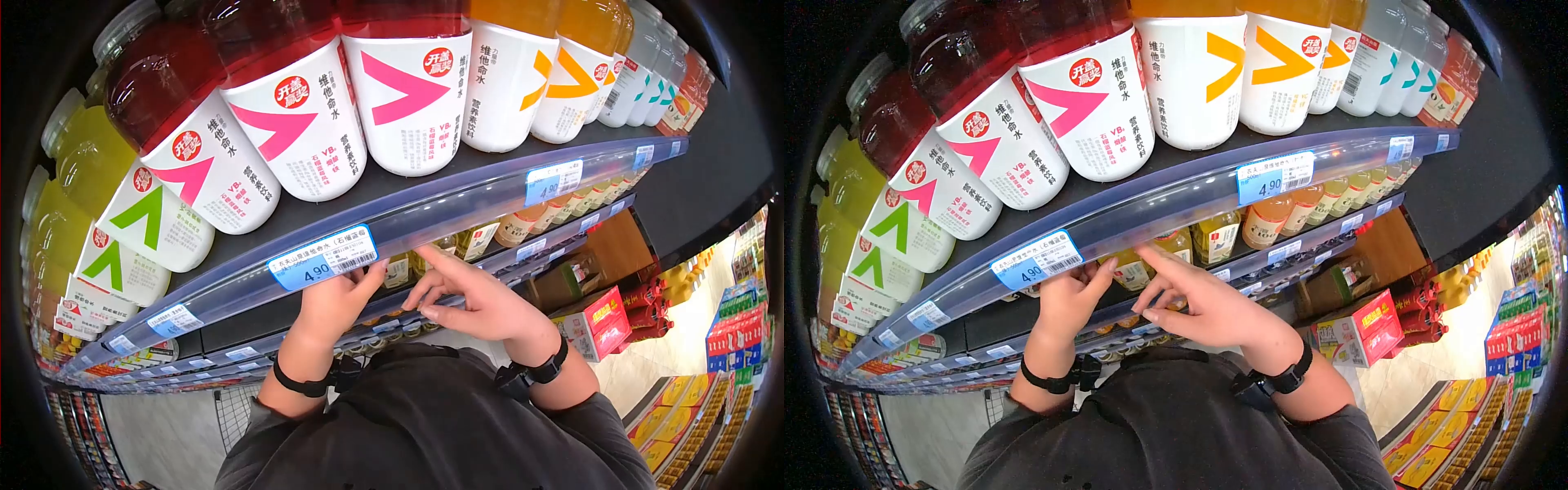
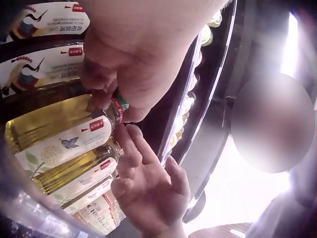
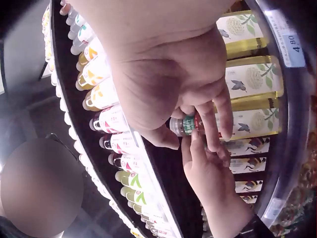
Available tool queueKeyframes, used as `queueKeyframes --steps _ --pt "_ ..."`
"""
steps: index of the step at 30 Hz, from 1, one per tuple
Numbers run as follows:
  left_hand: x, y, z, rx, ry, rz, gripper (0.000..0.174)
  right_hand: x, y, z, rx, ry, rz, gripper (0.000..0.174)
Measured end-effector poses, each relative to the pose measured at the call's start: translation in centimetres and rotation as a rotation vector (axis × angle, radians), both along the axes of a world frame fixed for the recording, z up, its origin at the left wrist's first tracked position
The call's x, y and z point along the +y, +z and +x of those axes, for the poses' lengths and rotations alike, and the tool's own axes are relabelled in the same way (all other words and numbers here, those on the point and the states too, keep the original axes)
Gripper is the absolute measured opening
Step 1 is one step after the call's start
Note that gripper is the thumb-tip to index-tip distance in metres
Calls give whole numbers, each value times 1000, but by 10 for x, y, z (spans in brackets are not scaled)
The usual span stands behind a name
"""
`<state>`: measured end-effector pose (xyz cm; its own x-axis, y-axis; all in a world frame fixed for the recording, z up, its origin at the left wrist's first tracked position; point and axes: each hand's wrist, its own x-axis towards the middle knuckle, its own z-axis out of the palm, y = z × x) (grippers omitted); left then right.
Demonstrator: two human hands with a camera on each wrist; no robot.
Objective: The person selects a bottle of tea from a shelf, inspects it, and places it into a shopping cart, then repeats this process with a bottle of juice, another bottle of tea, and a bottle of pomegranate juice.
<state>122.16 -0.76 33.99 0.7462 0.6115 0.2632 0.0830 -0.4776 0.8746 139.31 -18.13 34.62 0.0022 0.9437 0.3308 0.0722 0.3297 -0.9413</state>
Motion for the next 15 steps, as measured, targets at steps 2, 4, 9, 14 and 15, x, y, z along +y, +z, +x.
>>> queueKeyframes --steps 2,4,9,14,15 --pt "-3 1 0 -25 28 13 27 -3 3 0 15 -1 -4 82" --pt "-7 4 -1 -53 63 31 26 -10 13 4 -42 16 -152 76" --pt "-27 24 -11 -145 -4 299 44 -19 7 8 -7 49 -106 70" --pt "-45 22 -18 -192 -81 566 55 -32 3 10 -9 97 -114 70" --pt "-50 21 -18 -196 -61 630 56 -34 5 10 -14 106 -118 70"
